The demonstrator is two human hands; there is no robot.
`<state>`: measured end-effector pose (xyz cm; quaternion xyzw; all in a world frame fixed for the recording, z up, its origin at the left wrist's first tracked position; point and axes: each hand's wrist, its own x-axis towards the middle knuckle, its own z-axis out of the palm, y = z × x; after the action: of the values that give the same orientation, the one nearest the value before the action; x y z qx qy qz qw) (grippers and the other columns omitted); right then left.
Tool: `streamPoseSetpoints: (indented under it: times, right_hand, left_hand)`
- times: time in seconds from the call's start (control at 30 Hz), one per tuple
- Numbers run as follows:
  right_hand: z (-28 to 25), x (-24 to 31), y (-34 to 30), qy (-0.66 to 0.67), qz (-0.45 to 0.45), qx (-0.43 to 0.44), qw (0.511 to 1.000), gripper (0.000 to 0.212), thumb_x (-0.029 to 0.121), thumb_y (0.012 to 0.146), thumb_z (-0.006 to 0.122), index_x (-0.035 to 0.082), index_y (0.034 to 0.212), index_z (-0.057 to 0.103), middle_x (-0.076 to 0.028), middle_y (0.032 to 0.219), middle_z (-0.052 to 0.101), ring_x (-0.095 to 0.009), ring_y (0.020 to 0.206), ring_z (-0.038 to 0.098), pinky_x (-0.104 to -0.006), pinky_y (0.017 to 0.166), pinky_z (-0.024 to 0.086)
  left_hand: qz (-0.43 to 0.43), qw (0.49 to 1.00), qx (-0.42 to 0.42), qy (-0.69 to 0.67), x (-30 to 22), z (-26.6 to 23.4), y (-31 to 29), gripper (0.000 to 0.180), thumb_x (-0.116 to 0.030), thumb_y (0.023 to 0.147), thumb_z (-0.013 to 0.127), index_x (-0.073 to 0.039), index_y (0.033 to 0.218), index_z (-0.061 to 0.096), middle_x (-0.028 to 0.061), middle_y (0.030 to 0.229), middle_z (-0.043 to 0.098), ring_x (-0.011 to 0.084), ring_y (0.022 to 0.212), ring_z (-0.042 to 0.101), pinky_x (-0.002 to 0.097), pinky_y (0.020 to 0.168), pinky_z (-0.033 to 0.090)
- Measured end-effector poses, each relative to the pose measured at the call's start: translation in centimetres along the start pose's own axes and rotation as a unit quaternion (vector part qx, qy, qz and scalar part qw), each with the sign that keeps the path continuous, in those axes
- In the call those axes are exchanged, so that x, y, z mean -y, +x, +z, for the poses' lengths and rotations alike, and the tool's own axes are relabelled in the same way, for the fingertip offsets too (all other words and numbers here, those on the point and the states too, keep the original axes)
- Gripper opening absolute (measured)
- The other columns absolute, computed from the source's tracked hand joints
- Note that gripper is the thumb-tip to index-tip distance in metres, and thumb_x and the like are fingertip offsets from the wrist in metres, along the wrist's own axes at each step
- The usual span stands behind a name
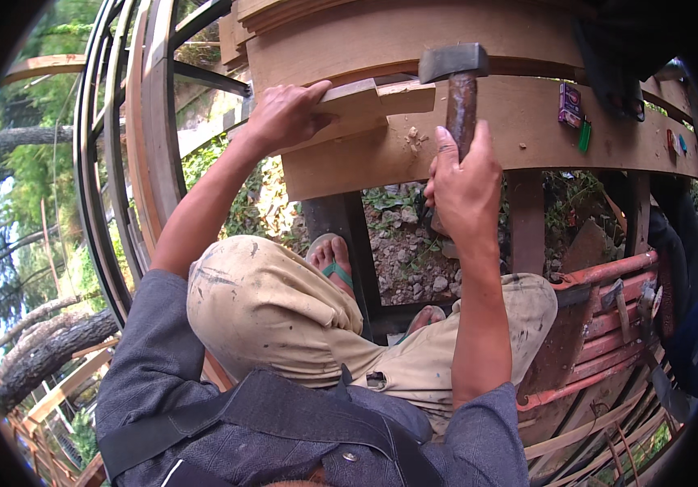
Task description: The person uses a small axe by hand to shape the edge of a wooden plank, chipping away pieces of wood while holding it steady on a workbench.
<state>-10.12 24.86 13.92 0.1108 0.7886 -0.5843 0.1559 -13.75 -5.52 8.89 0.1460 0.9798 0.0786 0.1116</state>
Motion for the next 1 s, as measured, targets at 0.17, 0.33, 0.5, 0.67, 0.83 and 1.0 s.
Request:
streamPoseSetpoints:
  times: [0.17,0.33,0.5,0.67,0.83,1.0]
  right_hand:
    - [-2.7,5.9,-0.8,0.129,-0.243,-0.227,0.934,0.027,0.026,0.115,0.062,0.004,0.119,0.048,-0.003,0.073,0.058,-0.01,0.054,0.058,-0.028,0.05,0.052]
    - [3.0,-2.5,0.9,-0.188,-0.082,-0.06,0.977,0.028,0.025,0.113,0.063,0.0,0.118,0.05,-0.011,0.075,0.064,-0.016,0.054,0.066,-0.0345,0.047,0.054]
    - [2.7,-1.9,0.4,-0.057,0.0,0.015,0.998,0.026,0.024,0.113,0.062,0.001,0.116,0.051,-0.008,0.07,0.063,-0.016,0.05,0.064,-0.036,0.044,0.052]
    - [0.4,-0.5,0.3,-0.006,-0.002,0.014,1.0,0.026,0.027,0.114,0.061,0.004,0.114,0.051,-0.003,0.07,0.06,-0.012,0.051,0.062,-0.0311,0.044,0.051]
    - [-2.5,4.5,-1.5,0.128,-0.243,-0.225,0.935,0.028,0.026,0.115,0.061,0.003,0.119,0.047,-0.004,0.074,0.059,-0.012,0.054,0.058,-0.0294,0.05,0.054]
    - [4.0,-3.8,-1.6,-0.045,0.027,-0.033,0.998,0.035,0.027,0.113,0.062,-0.002,0.124,0.046,-0.01,0.071,0.064,-0.017,0.048,0.062,-0.0357,0.044,0.053]
  left_hand:
    - [-0.006,1.0,0.016,0.009,0.0,-0.5,0.0,0.045,-0.044,0.098,0.077,-0.009,0.123,0.062,0.0215,0.097,0.078,0.0452,0.096,0.075,0.0569,0.083,0.057]
    - [-0.003,1.0,0.005,-0.013,-0.2,-0.2,0.1,0.047,-0.044,0.098,0.077,-0.01,0.125,0.062,0.0205,0.098,0.079,0.0447,0.097,0.075,0.0569,0.083,0.057]
    - [0.003,1.0,0.008,-0.012,-0.2,0.4,-1.3,0.047,-0.044,0.098,0.077,-0.01,0.126,0.062,0.0205,0.098,0.079,0.0447,0.097,0.075,0.0573,0.083,0.056]
    - [-0.008,1.0,0.01,-0.004,-0.2,-0.1,-1.1,0.047,-0.043,0.097,0.078,-0.009,0.126,0.063,0.0211,0.098,0.078,0.0444,0.098,0.075,0.0566,0.083,0.057]
    - [0.008,1.0,-0.016,-0.008,0.0,0.3,-1.5,0.049,-0.043,0.097,0.077,-0.008,0.128,0.063,0.0214,0.098,0.078,0.0441,0.098,0.075,0.0563,0.083,0.057]
    - [0.012,1.0,-0.016,0.0,-0.4,0.7,-1.3,0.049,-0.042,0.097,0.078,-0.009,0.129,0.063,0.0211,0.096,0.078,0.0442,0.095,0.075,0.056,0.082,0.057]
